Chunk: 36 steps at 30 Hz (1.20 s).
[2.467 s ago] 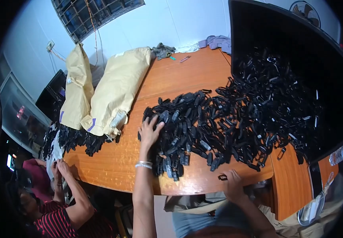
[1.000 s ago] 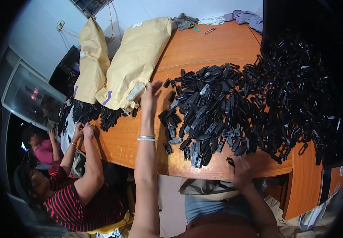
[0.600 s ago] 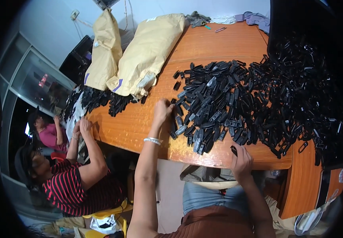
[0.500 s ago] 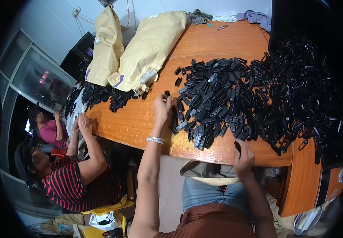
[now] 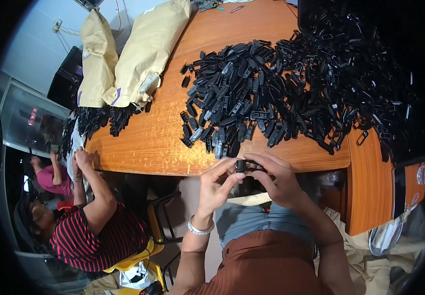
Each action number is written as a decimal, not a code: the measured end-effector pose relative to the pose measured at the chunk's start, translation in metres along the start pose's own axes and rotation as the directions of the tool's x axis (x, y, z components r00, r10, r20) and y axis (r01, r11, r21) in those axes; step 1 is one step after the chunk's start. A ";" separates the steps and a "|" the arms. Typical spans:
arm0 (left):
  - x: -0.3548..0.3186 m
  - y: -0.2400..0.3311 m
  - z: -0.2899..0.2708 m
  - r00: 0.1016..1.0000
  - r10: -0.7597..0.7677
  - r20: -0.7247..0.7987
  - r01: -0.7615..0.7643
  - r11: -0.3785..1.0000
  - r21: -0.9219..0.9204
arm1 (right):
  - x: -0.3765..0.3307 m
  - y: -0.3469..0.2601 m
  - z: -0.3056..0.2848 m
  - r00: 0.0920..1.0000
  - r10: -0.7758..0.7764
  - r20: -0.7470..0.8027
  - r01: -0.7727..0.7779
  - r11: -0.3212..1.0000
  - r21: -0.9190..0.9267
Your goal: Sorting and inspecting small black plastic buckles from a large pile into a small bag.
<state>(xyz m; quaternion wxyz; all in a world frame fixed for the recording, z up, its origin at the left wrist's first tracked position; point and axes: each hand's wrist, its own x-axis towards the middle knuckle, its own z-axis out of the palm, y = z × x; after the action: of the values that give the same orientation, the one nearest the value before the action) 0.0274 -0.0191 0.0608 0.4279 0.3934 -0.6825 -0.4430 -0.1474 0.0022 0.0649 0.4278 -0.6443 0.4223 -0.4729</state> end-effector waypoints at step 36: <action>-0.009 -0.058 -0.034 0.806 -0.519 -0.285 0.066 0.556 -0.828 | -0.023 0.050 -0.024 0.944 0.292 -0.151 -0.278 0.954 0.109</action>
<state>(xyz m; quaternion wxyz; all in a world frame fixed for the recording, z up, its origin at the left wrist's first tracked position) 0.0712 -0.0375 0.0121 0.6328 0.3776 -0.2026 -0.6449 -0.1821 0.0070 0.0163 0.4825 -0.5159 0.5243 -0.4756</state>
